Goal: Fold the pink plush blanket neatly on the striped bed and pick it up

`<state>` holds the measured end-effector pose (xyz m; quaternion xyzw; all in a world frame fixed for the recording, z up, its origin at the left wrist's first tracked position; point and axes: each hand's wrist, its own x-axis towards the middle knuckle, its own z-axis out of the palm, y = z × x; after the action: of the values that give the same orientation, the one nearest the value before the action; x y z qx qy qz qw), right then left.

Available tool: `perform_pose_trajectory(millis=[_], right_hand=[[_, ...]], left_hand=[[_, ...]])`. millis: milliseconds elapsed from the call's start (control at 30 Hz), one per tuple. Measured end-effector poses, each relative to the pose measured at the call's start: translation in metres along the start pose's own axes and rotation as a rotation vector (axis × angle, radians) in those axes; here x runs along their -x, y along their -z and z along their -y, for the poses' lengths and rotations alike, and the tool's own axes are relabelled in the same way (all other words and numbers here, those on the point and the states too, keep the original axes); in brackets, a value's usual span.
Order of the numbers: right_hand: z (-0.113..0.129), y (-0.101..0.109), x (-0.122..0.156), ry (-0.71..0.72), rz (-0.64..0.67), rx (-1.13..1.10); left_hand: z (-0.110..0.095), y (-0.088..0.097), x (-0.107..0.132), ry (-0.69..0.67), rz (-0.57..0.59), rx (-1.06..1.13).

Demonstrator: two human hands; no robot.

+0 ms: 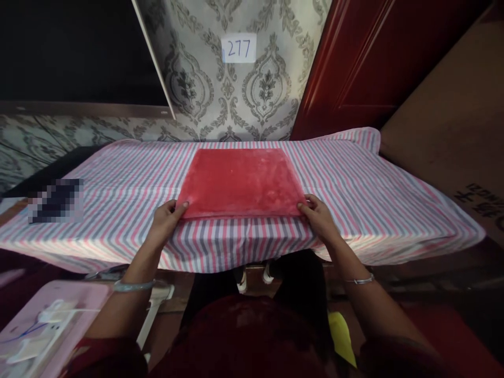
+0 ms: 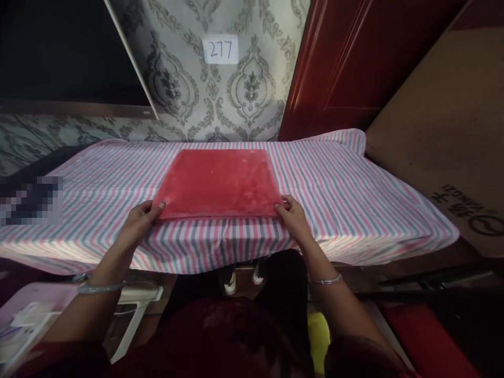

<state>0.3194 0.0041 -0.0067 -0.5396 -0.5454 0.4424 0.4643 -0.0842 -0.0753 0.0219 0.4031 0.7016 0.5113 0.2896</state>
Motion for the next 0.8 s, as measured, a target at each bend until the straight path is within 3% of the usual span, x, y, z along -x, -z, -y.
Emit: perform_pose_trajectory(millis=[133,267,367,467,633,733,800], right_hand=[[0.01,0.005,0.004,-0.042,-0.021,0.038],[0.016,0.004,0.001,-0.128,0.064,0.11],[0.012,-0.003,-0.008,-0.022,0.074,0.167],[0.005,-0.009,-0.013,0.092,0.051,0.182],[-0.002,0.005,-0.01,-0.006,0.146,0.174],[0.004,0.018,-0.023,0.086,0.01,0.336],[0.017,0.014,-0.044,0.258,-0.082,0.485]], left_hand=[[-0.002,0.004,0.003,-0.015,0.017,0.017],[-0.007,0.007,0.005,-0.02,0.078,0.013],[-0.006,0.004,0.002,-0.012,0.09,-0.002],[0.002,0.0,-0.001,-0.089,-0.02,-0.089],[0.009,0.013,-0.011,-0.138,0.03,-0.103],[-0.005,0.014,-0.025,-0.316,-0.097,-0.21],[-0.024,-0.003,-0.037,-0.482,-0.093,-0.394]])
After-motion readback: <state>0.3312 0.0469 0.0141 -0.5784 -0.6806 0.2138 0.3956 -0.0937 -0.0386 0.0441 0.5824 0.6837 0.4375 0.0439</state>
